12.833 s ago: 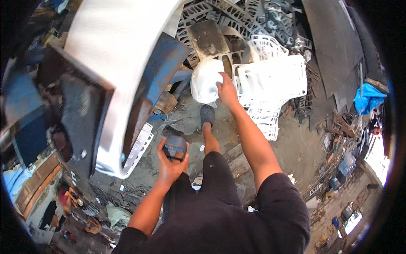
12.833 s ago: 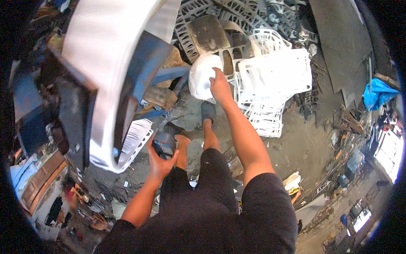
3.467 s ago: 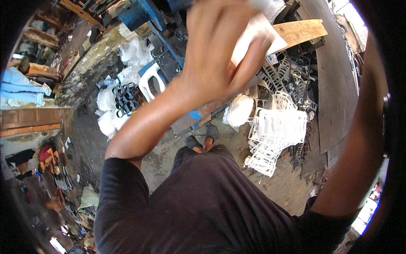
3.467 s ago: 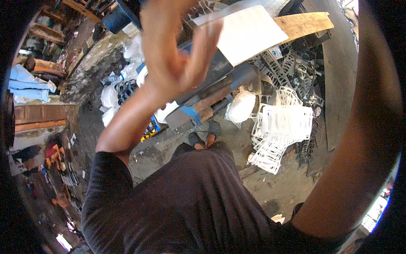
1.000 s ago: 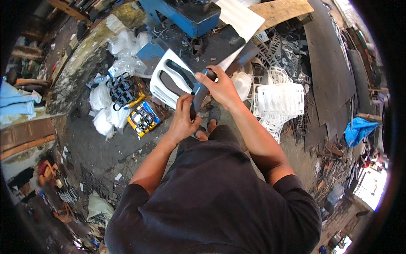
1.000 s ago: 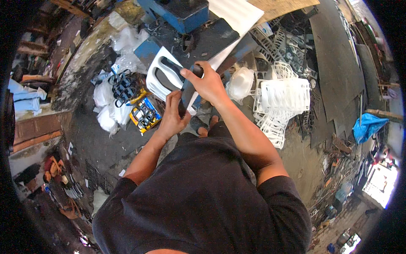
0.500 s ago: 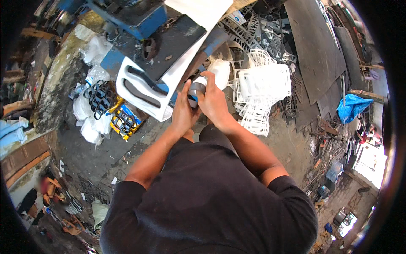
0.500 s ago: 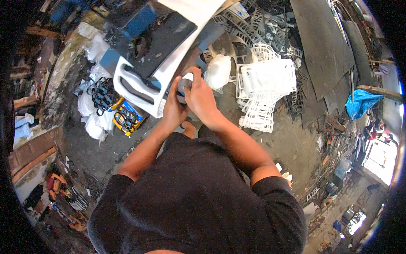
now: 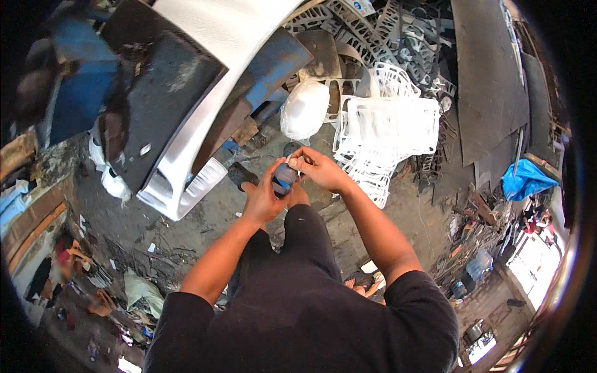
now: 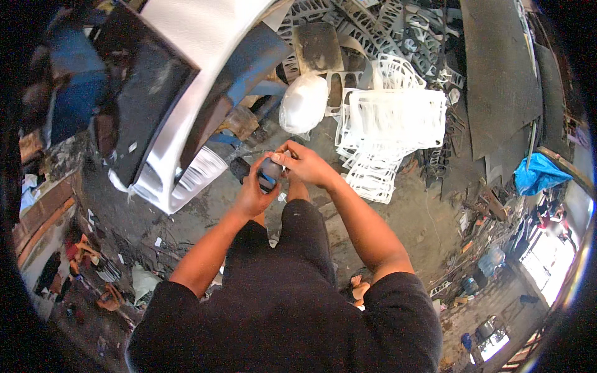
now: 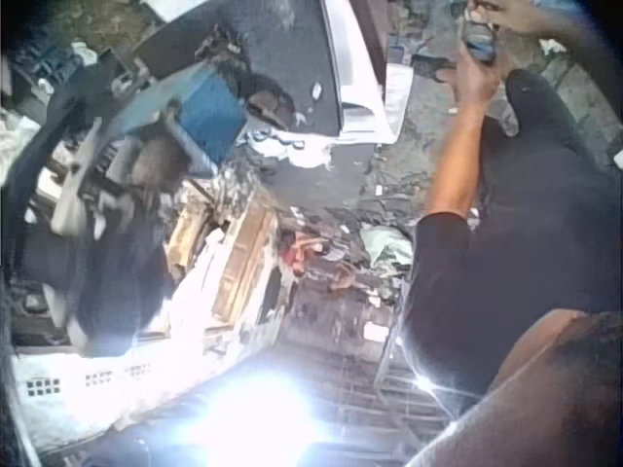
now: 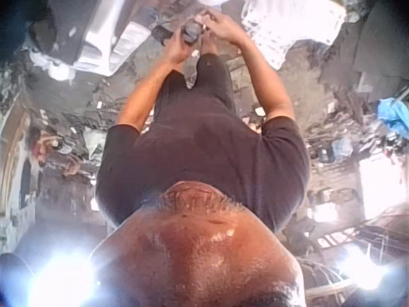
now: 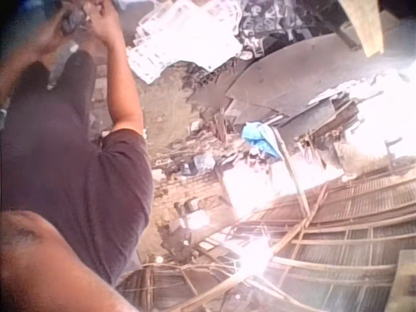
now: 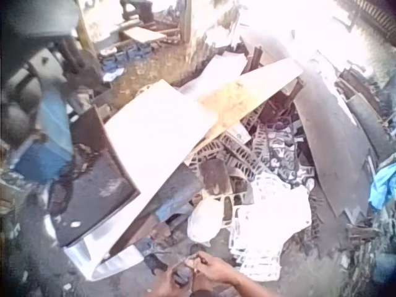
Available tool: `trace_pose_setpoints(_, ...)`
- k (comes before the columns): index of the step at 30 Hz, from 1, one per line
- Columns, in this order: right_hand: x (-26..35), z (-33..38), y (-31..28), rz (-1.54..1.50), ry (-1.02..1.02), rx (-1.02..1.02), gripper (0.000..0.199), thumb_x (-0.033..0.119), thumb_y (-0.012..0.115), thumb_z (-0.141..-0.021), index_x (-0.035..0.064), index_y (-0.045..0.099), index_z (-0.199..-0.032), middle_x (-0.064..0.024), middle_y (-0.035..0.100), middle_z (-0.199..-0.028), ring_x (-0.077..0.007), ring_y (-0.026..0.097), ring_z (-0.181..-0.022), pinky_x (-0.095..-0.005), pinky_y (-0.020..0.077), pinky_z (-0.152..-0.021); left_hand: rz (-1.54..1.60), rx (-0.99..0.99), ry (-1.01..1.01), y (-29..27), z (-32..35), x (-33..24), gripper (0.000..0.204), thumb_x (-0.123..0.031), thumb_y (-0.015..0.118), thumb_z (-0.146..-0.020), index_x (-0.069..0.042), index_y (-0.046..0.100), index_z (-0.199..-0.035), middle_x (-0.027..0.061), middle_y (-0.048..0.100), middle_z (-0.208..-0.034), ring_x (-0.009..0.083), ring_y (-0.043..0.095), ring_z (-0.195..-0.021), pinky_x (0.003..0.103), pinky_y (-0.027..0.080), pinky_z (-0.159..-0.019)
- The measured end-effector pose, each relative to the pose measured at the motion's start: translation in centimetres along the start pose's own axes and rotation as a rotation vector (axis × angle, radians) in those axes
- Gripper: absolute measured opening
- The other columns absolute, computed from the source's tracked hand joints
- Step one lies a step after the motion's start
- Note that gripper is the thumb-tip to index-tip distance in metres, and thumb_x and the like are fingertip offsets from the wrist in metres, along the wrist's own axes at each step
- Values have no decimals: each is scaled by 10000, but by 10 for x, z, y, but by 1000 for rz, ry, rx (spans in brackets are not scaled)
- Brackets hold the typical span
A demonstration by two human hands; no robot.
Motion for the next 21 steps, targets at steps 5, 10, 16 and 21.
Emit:
trace_pose_setpoints(5, -31, -50, -26, -67, 64, 246, 361, 326, 611, -987, 23, 566, -1178, -77, 621, -1066, -141, 587, -989, -316, 555, -792, -44, -86, -109, 16, -24, 42, 790, -116, 745, -802, -54, 313, -1461, 180, 430, -1486, 365, 449, -1356, 446, 347, -1120)
trace_pose_setpoints(10, -55, -79, -53, -70, 18, 240, 337, 289, 608, -987, 20, 558, -1184, -103, 649, -1041, -171, 638, -976, -330, 559, -767, -68, -91, -32, 24, -54, 63, 789, -92, 726, -786, -60, 321, -1462, 150, 429, -1496, 347, 414, -1389, 461, 293, -1169)
trace_pose_setpoints(16, -69, -106, -116, 521, -69, -101, 411, 202, 628, -905, 53, 440, -1240, -271, 657, -889, -462, 650, -867, -489, 514, -770, -163, -92, -30, 28, -75, 66, 791, -70, 720, -786, -40, 324, -1469, 150, 446, -1473, 329, 437, -1371, 441, 314, -1153)
trace_pose_setpoints(21, -59, -151, -164, 830, -356, -357, 365, 121, 558, -931, 76, 442, -1274, -280, 642, -1001, -445, 639, -896, -490, 509, -765, -44, -119, -369, 27, -49, 118, 761, -22, 694, -845, -87, 270, -1473, 139, 511, -1337, 243, 585, -1082, 344, 488, -942)
Point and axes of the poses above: each hand's wrist, its own z-axis away from the middle knuckle, its own y-axis out of the palm, x = y × z, the point moved 7 cm from there along -z, towards the middle knuckle
